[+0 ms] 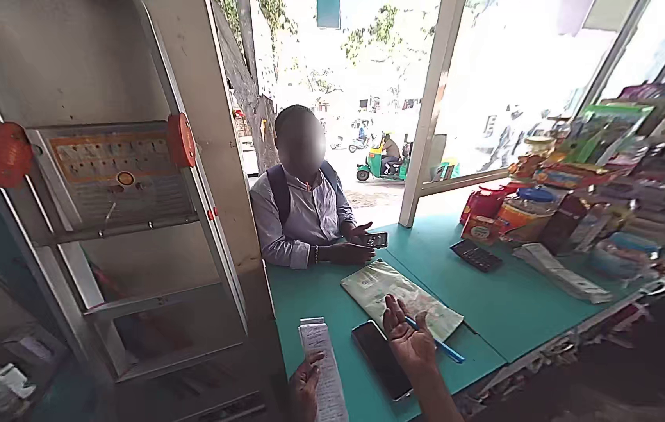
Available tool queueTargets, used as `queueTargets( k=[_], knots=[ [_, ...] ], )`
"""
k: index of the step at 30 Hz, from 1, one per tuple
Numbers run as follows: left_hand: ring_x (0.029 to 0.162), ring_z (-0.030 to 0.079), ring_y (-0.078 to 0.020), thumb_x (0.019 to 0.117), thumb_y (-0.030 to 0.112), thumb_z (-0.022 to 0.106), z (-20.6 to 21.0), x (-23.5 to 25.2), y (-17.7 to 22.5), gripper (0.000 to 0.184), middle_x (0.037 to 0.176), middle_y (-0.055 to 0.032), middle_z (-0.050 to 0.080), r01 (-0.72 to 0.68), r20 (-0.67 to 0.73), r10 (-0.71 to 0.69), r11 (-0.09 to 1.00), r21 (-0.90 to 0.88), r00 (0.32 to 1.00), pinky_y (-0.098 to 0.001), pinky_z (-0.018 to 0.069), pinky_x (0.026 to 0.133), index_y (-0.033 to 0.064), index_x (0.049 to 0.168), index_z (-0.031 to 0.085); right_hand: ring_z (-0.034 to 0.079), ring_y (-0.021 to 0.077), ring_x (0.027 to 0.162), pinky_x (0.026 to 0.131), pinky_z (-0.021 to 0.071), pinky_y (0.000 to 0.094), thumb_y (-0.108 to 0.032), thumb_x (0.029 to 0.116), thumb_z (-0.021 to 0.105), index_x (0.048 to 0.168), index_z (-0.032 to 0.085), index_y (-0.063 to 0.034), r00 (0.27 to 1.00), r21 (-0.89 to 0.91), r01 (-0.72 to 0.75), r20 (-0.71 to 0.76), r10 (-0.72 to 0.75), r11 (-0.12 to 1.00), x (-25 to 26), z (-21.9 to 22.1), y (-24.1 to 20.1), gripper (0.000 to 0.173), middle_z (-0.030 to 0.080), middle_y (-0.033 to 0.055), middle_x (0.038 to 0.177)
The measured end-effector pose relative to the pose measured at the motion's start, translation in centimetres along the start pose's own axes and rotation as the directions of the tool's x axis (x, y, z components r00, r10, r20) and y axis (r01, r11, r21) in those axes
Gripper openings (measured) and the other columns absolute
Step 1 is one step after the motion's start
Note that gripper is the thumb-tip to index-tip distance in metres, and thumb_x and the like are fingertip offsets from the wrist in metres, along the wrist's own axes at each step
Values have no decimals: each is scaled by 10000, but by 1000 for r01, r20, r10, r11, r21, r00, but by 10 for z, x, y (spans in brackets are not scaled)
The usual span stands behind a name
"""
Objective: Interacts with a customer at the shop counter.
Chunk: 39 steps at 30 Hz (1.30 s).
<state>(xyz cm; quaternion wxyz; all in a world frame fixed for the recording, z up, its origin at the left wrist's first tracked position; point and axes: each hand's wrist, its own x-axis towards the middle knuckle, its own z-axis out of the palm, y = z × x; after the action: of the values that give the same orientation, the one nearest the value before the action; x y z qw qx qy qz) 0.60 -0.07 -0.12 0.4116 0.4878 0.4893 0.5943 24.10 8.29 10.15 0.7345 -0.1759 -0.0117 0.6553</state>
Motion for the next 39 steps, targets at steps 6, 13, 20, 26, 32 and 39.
queueTargets(
  k=[6,13,20,26,32,39],
  knots=[
    [1240,622,-205,986,-48,458,-9,1,4,321,1298,-204,669,-10,-14,11,1000,8,1000,-371,473,1096,-100,1233,656,719,190,1080,915,584,351,-566,1090,233,1354,509,-82,1000,-7,-16,-10,16,1000,-1,-1,14,617,732,68,1178],
    [1200,647,-155,994,-24,477,-10,1,-1,314,1287,-140,694,-13,-30,13,1000,2,999,-342,500,1062,-46,1231,680,733,191,1061,902,599,348,-334,1121,317,1227,576,-91,999,72,-33,10,32,997,1,-15,14,371,749,51,1133],
    [1185,654,-138,996,-4,490,-7,2,-4,312,1276,-109,707,3,-36,-3,1000,7,999,-340,504,1055,-20,1233,691,741,221,1050,886,611,368,-204,1107,323,1185,600,-74,999,115,-36,13,34,993,0,-25,14,316,753,86,1128],
    [1194,653,-137,993,-17,487,-6,2,-4,318,1273,-102,710,-7,-30,7,1000,4,1000,-338,506,1058,-13,1232,697,742,216,1038,873,615,367,-194,1105,336,1226,588,-85,1000,97,-24,-7,24,995,-1,-23,12,300,748,81,1128],
    [1210,642,-146,988,2,482,-7,2,-1,329,1284,-102,705,14,-25,-14,1000,26,1000,-361,497,1065,2,1233,702,741,215,1039,873,614,366,-173,1096,326,1237,591,-70,1000,87,-23,14,22,996,-3,-22,13,317,750,87,1129],
    [1202,649,-146,983,-14,494,-5,0,-1,317,1265,-118,711,-9,-36,9,1000,-11,999,-341,504,1060,-22,1225,699,734,219,1057,883,608,366,-151,1092,338,1292,564,-67,1000,70,-25,-11,26,997,-6,-19,13,313,736,95,1167]
  ],
)
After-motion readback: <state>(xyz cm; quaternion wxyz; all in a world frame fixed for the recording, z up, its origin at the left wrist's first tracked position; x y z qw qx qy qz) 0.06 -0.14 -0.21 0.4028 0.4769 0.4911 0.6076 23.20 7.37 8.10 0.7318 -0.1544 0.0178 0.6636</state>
